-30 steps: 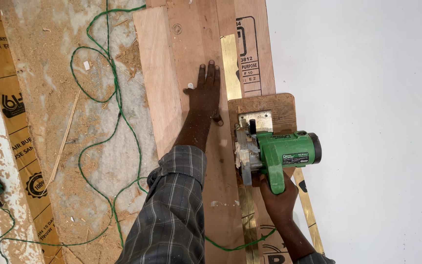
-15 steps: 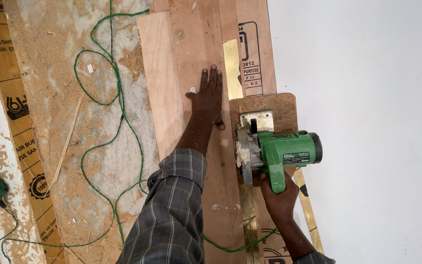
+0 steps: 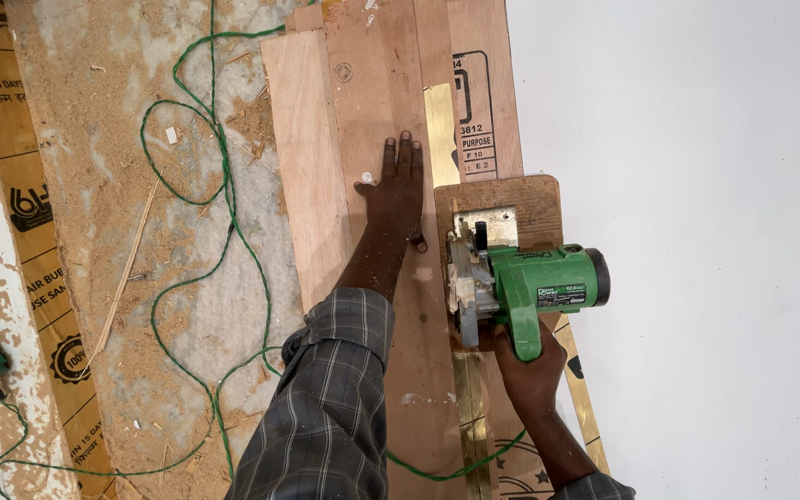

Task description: The person uses a green electric circular saw to cut a long wooden plank along a marked line. They guide the saw steadily with both hands, following the line from one end to the other while standing in a workshop.

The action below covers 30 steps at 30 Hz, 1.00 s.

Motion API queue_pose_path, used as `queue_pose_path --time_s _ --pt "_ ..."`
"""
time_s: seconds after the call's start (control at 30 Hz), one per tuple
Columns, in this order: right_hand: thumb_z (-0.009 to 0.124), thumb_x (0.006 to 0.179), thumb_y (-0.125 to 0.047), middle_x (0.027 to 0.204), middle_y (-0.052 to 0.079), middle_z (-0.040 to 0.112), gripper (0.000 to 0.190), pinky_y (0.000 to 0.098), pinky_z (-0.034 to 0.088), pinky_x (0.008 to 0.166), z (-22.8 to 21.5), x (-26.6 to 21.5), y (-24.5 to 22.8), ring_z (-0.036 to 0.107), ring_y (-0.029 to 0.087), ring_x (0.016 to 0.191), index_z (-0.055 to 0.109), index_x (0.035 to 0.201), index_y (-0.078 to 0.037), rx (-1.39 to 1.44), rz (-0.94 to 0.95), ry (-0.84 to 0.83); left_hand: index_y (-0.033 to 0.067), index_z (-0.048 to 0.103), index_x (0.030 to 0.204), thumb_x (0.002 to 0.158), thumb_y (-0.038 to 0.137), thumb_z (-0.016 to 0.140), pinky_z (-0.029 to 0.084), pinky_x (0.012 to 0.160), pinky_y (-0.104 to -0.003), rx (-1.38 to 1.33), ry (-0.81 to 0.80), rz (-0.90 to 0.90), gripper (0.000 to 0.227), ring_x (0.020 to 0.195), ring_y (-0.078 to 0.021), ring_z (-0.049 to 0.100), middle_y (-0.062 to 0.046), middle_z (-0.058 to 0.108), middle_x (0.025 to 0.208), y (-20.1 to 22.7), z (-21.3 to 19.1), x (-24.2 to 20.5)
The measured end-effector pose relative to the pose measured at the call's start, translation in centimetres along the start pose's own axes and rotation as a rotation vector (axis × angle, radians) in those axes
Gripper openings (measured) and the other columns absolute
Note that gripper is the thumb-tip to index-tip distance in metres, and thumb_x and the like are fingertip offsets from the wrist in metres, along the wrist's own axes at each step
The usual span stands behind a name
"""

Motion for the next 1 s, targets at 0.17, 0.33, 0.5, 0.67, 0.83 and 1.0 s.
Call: queue_pose_path --time_s 0.17,0.33,0.5,0.67,0.83,1.0 --pt "0.074 0.088 -0.016 0.07 0.005 0.07 0.021 0.0294 0.051 0.058 0.1 0.4 0.0 0.062 0.01 0.06 0.071 0.1 0.001 0.003 0.006 0.004 0.0124 0.007 0.164 0.095 0.02 0.067 0.042 0.096 -0.08 -0.012 0.018 -0.005 0.091 0.158 -0.0304 0.001 -0.008 -0.006 0.172 0.0 0.4 0.3" --pt "0.074 0.088 -0.016 0.071 0.005 0.07 0.02 0.0293 0.05 0.057 0.3 0.9 -0.2 0.062 0.01 0.06 0.071 0.099 0.0 0.001 0.008 0.002 0.0108 0.01 0.165 0.096 0.022 0.067 0.045 0.094 -0.08 -0.003 0.059 -0.011 0.091 0.158 -0.0298 0.006 -0.009 0.0 0.173 0.2 -0.3 0.0" --pt "0.074 0.088 -0.015 0.07 0.004 0.07 0.02 0.0289 0.05 0.057 0.4 1.2 -0.4 0.06 0.01 0.059 0.072 0.099 0.001 0.022 0.021 0.002 0.0089 0.011 0.165 0.094 0.024 0.069 0.046 0.094 -0.079 0.009 0.057 0.007 0.093 0.159 -0.0308 0.007 -0.011 0.001 0.174 0.2 -0.7 -0.5" --pt "0.074 0.088 -0.015 0.07 0.003 0.069 0.021 0.0276 0.049 0.056 0.5 1.6 -0.8 0.06 0.008 0.059 0.071 0.101 0.001 0.015 0.001 0.004 0.0093 0.009 0.163 0.094 0.026 0.066 0.045 0.093 -0.08 0.007 0.015 0.004 0.091 0.158 -0.0315 0.006 -0.011 0.0 0.172 0.2 -0.5 -0.3" --pt "0.074 0.088 -0.015 0.067 0.004 0.068 0.021 0.0288 0.048 0.054 0.7 2.0 -1.0 0.058 0.009 0.057 0.072 0.101 0.001 0.014 0.055 0.005 0.0084 0.011 0.164 0.098 0.028 0.062 0.046 0.091 -0.081 0.007 0.099 0.013 0.085 0.158 -0.0304 0.009 -0.012 0.002 0.172 0.2 -0.5 -0.4" --pt "0.074 0.088 -0.015 0.068 0.003 0.068 0.021 0.0286 0.049 0.056 0.8 2.4 -1.4 0.059 0.008 0.058 0.071 0.1 0.001 0.008 -0.007 0.015 0.008 0.012 0.164 0.097 0.026 0.061 0.046 0.092 -0.08 0.016 0.055 0.016 0.085 0.158 -0.0318 0.008 -0.012 0.002 0.173 0.1 -0.2 -0.3"
Point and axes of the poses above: each hand's wrist, its own x-axis towards the middle knuckle, its own z-axis out of the palm, y = z × x, the point moved 2 cm from there along x, towards the middle knuckle
